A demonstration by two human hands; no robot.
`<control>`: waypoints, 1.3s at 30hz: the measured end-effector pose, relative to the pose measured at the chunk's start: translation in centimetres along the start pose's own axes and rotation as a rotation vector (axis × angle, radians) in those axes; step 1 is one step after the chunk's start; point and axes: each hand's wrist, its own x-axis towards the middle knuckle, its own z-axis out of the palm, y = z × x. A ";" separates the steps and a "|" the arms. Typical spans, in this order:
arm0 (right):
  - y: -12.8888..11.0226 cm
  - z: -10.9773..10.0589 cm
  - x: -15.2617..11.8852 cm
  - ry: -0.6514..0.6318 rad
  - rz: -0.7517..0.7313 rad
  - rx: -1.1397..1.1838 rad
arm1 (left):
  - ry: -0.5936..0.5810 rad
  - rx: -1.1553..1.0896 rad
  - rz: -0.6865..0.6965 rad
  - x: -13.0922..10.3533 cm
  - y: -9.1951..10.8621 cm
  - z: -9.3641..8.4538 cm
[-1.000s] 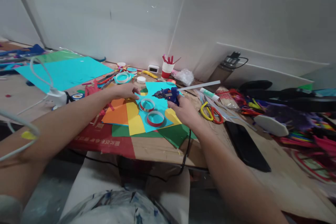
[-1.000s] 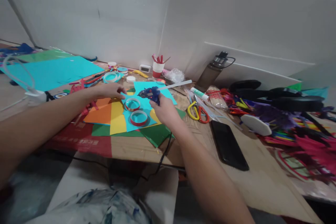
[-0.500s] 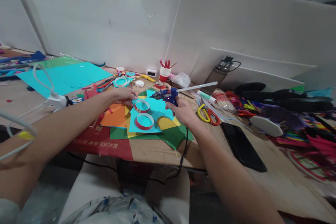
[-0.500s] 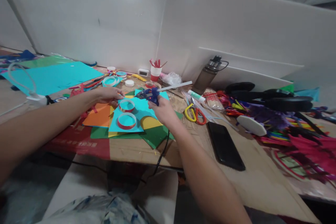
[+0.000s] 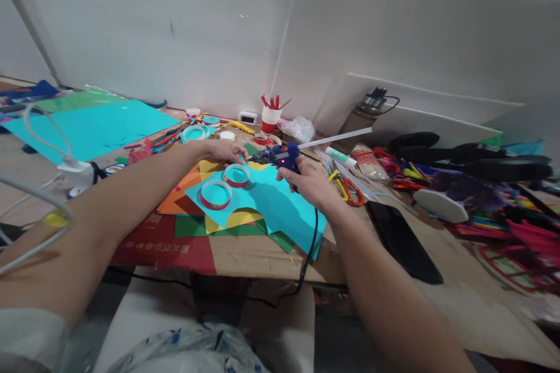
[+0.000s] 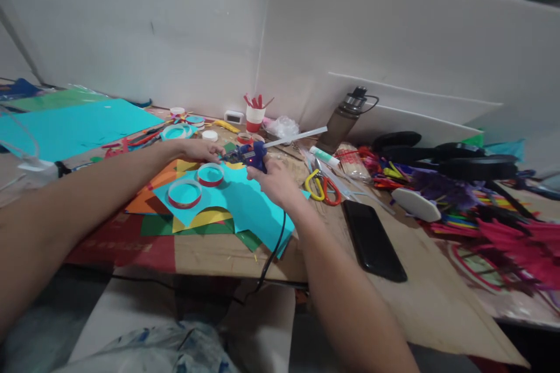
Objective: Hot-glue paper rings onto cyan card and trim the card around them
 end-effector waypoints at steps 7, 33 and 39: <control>-0.1 -0.6 0.0 -0.054 -0.032 -0.048 | -0.142 0.179 0.104 1.9 1.9 0.2; 1.6 1.5 1.0 0.013 0.089 0.009 | 0.390 0.576 -0.171 -3.9 -0.6 0.8; 1.1 1.6 0.7 0.005 0.088 0.007 | 0.306 0.749 -0.239 -5.7 0.1 0.9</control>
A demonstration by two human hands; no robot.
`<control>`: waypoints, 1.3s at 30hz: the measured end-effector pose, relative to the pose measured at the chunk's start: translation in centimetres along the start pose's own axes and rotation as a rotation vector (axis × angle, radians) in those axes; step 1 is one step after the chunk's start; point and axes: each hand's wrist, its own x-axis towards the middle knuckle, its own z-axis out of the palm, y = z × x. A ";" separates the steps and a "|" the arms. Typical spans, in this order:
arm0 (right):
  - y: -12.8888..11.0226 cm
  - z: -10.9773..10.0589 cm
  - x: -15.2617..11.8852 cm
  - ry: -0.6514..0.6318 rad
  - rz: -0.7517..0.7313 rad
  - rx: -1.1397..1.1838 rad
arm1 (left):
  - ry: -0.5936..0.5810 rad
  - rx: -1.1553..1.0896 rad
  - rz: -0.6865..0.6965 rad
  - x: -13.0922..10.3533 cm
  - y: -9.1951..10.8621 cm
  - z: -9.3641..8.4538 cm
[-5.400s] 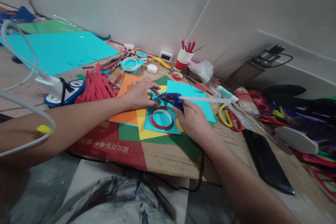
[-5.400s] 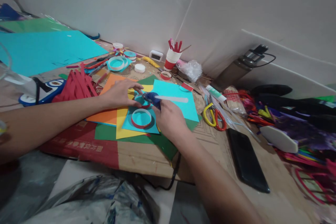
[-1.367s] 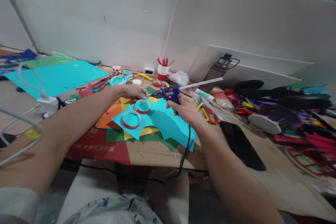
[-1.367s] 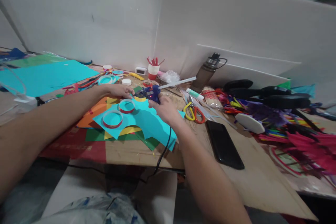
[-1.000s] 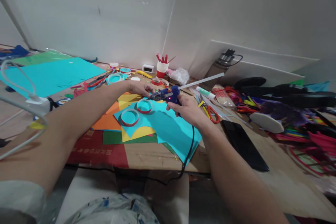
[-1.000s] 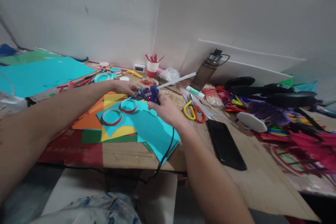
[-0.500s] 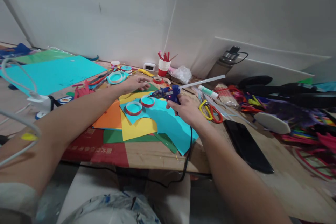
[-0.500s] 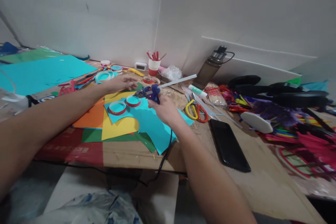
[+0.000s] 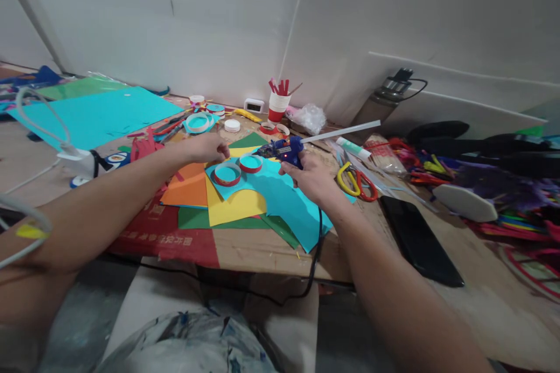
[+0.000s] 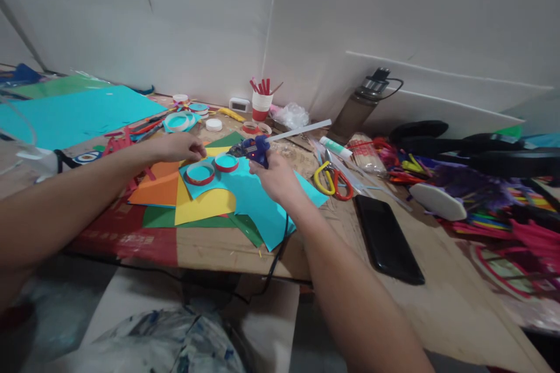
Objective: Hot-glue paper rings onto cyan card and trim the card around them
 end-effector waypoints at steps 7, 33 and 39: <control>0.3 0.4 0.0 0.008 -0.009 0.015 | -0.028 0.009 0.033 -0.6 0.7 -0.1; -2.3 -0.3 0.7 0.073 -0.034 -0.368 | 0.154 -0.479 0.459 0.9 0.8 2.0; -1.3 0.0 0.9 0.042 -0.005 -0.363 | 0.083 -0.594 0.483 2.2 -0.2 3.0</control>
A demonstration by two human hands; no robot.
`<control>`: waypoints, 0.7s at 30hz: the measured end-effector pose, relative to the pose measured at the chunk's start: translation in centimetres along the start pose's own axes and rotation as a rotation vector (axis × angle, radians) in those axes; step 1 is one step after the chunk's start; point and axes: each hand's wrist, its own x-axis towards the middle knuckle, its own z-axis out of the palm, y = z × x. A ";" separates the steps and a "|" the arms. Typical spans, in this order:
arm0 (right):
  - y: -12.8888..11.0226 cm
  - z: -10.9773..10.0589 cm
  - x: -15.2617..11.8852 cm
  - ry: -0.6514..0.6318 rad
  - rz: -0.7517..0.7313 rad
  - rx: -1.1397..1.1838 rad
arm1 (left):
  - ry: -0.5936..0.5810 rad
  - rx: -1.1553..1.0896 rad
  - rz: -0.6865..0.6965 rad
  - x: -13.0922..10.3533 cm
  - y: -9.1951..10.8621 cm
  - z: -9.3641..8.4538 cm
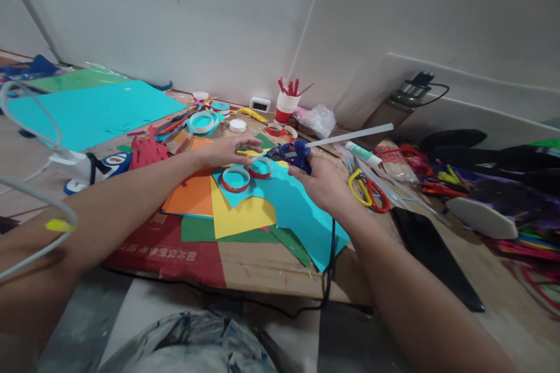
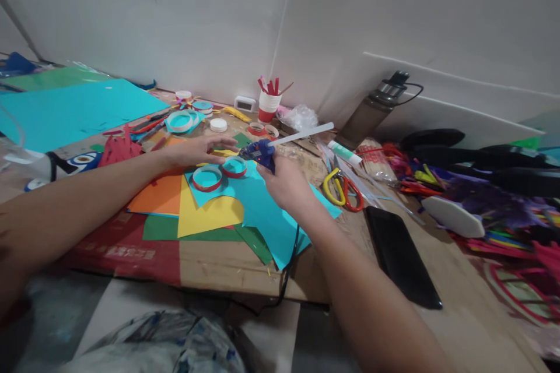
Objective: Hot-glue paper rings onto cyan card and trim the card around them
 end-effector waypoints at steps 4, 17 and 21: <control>0.1 0.1 0.0 0.006 0.003 -0.002 | 0.040 -0.019 0.021 0.1 -0.3 0.1; 0.5 1.0 -0.3 -0.013 0.024 0.013 | 0.033 -0.095 -0.021 0.3 -0.6 1.0; 0.6 1.0 -0.3 -0.004 0.006 0.015 | 0.044 -0.071 -0.015 0.3 -0.7 1.0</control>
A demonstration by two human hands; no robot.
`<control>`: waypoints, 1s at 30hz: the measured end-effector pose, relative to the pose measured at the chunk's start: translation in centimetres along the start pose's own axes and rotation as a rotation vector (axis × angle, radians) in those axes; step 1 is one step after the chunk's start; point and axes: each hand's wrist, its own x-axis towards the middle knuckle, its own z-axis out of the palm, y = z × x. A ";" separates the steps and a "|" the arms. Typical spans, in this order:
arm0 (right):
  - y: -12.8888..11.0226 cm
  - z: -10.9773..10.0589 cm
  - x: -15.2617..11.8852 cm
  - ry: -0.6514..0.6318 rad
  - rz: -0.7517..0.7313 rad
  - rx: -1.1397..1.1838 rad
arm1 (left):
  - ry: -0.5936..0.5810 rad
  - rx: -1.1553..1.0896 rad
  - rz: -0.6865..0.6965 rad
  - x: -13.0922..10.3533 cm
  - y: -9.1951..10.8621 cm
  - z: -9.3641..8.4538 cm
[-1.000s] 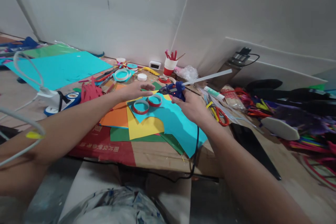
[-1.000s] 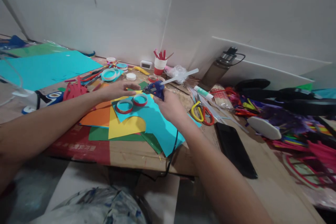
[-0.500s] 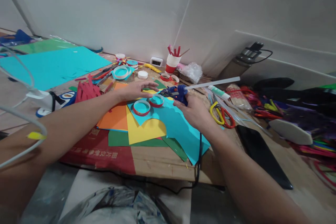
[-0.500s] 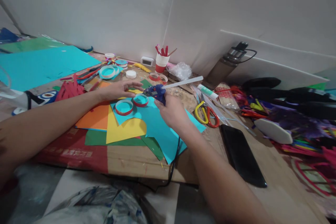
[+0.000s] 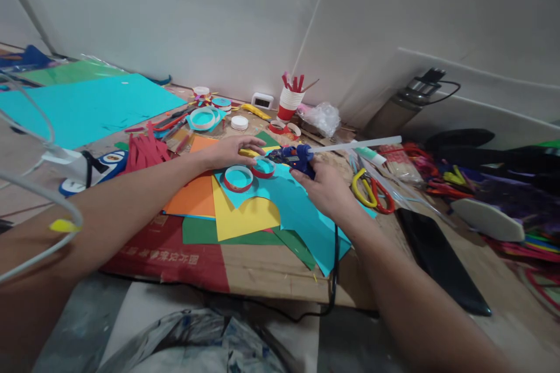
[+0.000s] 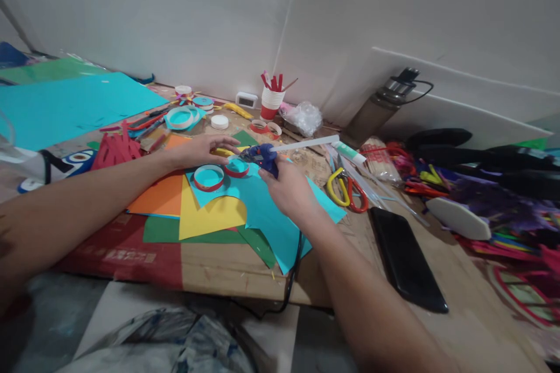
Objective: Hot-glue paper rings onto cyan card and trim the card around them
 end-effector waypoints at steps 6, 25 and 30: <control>-0.2 -0.1 -0.1 0.014 -0.008 -0.006 | -0.006 -0.006 -0.010 0.1 -0.2 -0.2; -0.1 0.7 0.0 0.001 -0.020 0.030 | -0.008 0.004 -0.040 -0.2 0.2 -0.2; 0.0 1.3 0.3 0.000 -0.072 0.035 | -0.008 0.049 -0.031 -0.1 0.4 -0.2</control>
